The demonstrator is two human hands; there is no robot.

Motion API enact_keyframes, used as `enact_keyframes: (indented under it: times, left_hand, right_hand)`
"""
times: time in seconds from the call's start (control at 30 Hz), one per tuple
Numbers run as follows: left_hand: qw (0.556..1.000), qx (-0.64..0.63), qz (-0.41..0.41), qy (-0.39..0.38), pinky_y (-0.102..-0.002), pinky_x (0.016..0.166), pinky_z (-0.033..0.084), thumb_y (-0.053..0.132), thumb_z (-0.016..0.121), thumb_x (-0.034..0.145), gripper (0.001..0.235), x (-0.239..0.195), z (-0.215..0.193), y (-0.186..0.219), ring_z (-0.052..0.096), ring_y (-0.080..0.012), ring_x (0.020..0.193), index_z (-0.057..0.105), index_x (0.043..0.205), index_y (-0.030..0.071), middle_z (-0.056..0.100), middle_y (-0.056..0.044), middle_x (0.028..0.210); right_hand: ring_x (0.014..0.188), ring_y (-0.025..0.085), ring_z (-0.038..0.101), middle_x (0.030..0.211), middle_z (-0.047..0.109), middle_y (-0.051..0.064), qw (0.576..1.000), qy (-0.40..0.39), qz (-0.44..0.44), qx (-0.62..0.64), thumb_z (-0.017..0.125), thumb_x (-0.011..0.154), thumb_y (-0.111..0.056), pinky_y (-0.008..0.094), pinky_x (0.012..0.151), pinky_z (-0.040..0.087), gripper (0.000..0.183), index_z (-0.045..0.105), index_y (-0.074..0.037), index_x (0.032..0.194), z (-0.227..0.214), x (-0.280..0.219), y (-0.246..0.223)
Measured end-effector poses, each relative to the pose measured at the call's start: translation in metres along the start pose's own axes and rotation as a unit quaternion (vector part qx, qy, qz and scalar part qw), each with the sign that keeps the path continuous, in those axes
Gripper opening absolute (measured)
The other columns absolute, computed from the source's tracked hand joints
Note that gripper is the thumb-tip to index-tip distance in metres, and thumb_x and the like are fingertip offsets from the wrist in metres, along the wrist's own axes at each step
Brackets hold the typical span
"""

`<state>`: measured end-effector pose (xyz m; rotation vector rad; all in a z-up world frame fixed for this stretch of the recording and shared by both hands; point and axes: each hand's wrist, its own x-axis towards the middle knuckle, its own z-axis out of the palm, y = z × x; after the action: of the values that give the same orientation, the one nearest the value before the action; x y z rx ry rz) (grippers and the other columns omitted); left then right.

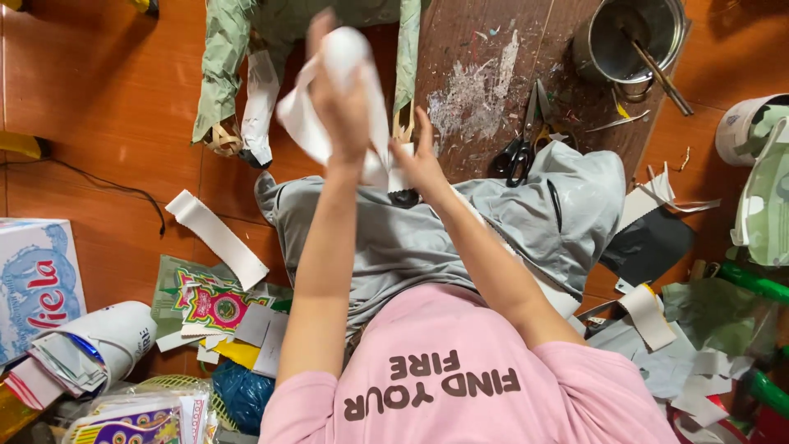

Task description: Constructing a decorative giraffe by applying paper and fabric strips to a frame using glue and a brush.

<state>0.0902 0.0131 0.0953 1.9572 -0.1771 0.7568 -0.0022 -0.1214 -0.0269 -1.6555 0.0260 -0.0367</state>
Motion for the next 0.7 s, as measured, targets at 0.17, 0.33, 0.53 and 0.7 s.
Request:
enact_keyframes:
  times: [0.17,0.33,0.53,0.7]
  left_hand:
    - [0.964,0.093,-0.011,-0.249,-0.044,0.086,0.058,-0.005,0.062,0.095,0.044,-0.029,0.081,0.048,0.072,-0.0351,0.095,0.057,0.139,0.004,0.072,-0.017,0.105]
    - [0.958,-0.109,0.014,-0.265,-0.047,0.103,0.051,0.007,0.074,0.085,0.069,-0.078,0.047,0.061,0.062,-0.0432,0.121,0.046,0.147,-0.004,0.061,-0.027,0.136]
    - [0.92,0.019,-0.316,-0.231,-0.041,0.102,0.052,0.019,0.071,0.099,0.065,-0.121,0.007,-0.004,0.063,-0.0373,0.124,0.039,0.154,0.003,0.063,-0.026,0.137]
    - [0.854,-0.17,-0.4,-0.284,-0.037,0.099,0.055,0.021,0.081,0.088,0.073,-0.117,0.003,-0.014,0.066,-0.027,0.12,0.044,0.148,0.003,0.067,-0.021,0.133]
  right_hand:
    - [0.122,0.024,0.059,0.134,0.061,0.012,0.978,0.065,-0.024,-0.198,0.075,0.1,-0.035,0.042,0.106,0.05,0.052,0.058,-0.013,0.144,0.0,-0.037,0.005]
    - [0.093,0.012,0.073,0.104,0.076,-0.004,0.807,0.217,0.26,0.484,0.062,0.092,-0.033,0.032,0.079,0.059,0.022,0.071,-0.027,0.111,-0.004,-0.03,-0.022]
    - [0.04,0.008,0.045,0.055,0.055,-0.003,0.874,0.223,0.279,0.329,0.073,0.097,-0.023,0.027,0.038,0.031,0.036,0.06,-0.009,0.067,-0.005,-0.019,-0.018]
    - [0.058,0.015,0.059,0.079,0.066,0.006,0.77,0.167,0.406,0.463,0.078,0.099,-0.018,0.026,0.051,0.049,0.019,0.07,-0.005,0.087,-0.022,-0.011,0.062]
